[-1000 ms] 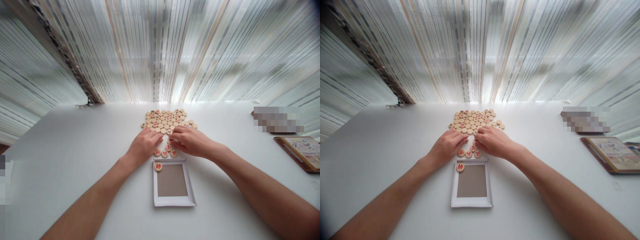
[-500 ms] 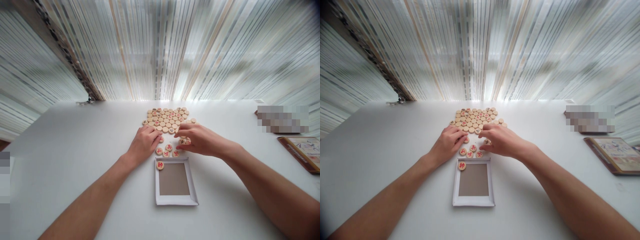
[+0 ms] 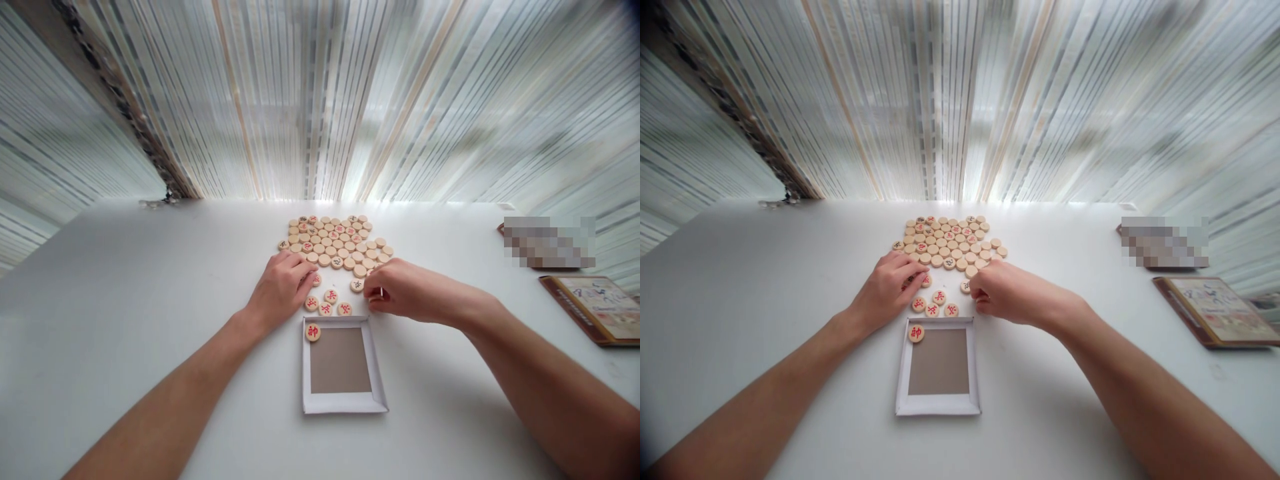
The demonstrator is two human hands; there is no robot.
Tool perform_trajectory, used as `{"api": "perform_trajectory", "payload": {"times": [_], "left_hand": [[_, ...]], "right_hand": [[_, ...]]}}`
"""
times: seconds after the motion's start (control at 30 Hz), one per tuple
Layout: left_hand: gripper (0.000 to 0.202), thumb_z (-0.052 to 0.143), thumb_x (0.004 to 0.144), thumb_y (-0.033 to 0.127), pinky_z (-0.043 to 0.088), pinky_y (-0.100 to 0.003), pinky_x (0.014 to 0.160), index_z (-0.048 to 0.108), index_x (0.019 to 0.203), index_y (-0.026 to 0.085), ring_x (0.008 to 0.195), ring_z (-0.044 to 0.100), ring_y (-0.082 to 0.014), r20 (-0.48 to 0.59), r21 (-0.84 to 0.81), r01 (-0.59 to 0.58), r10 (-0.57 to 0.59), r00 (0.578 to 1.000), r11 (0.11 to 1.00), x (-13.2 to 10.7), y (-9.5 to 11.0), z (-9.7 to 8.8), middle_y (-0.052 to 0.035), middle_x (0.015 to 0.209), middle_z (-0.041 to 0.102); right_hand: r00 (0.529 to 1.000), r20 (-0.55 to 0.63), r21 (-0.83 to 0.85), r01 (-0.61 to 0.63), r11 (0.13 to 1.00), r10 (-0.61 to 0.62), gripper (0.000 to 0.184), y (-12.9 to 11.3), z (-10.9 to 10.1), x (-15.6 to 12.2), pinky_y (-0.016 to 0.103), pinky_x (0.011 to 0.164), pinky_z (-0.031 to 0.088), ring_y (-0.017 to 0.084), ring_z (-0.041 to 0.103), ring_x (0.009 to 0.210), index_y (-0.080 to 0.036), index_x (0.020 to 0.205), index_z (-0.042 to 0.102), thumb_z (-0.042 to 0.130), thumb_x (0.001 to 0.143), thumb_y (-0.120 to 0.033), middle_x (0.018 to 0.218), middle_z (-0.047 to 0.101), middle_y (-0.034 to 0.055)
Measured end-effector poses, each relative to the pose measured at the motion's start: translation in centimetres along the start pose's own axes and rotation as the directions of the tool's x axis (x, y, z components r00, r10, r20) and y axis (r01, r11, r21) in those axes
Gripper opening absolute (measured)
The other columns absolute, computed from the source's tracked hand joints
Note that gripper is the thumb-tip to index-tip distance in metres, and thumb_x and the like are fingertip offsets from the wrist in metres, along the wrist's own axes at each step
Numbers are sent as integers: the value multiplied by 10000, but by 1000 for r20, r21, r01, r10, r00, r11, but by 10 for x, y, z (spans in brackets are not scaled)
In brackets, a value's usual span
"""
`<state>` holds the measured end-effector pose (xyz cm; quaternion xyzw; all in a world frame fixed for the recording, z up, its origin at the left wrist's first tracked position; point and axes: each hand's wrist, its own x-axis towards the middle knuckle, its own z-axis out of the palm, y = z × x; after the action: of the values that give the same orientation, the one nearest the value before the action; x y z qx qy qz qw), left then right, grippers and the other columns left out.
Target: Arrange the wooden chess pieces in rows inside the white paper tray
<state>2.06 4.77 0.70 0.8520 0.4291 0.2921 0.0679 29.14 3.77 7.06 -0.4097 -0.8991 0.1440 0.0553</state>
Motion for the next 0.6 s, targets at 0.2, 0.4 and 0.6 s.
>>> {"api": "perform_trajectory", "payload": {"times": [0.2, 0.4, 0.6], "left_hand": [[175, 608, 1034, 185, 537, -473, 972, 783, 1043, 179, 1012, 657, -275, 0, 2, 0, 0, 1000, 1000, 1, 1, 0, -85, 1018, 778], [163, 624, 1023, 187, 538, -482, 981, 784, 1050, 196, 1027, 664, -283, -3, 5, 0, 0, 1000, 1000, 1, 1, 0, -77, 1006, 775], [154, 630, 1026, 199, 541, -489, 979, 782, 1047, 186, 1032, 662, -294, 0, 12, -3, 3, 1000, 1000, 1, 2, 0, -87, 1000, 770]], "right_hand": [[997, -66, 55, 39, 998, -36, 239, -6, 4, 5, 297, 680, 487, 194, 682, 744, -180, 904, 824, 652, 905, -15, 898, 749, 82], [983, -155, -34, 91, 995, -95, 157, -8, 16, 6, 295, 651, 474, 186, 657, 708, -159, 880, 797, 683, 947, -74, 871, 714, 80], [968, -224, -17, 114, 993, -115, 202, -9, 33, 11, 294, 680, 518, 186, 689, 742, -159, 973, 834, 642, 1008, -111, 952, 728, 104]]}}
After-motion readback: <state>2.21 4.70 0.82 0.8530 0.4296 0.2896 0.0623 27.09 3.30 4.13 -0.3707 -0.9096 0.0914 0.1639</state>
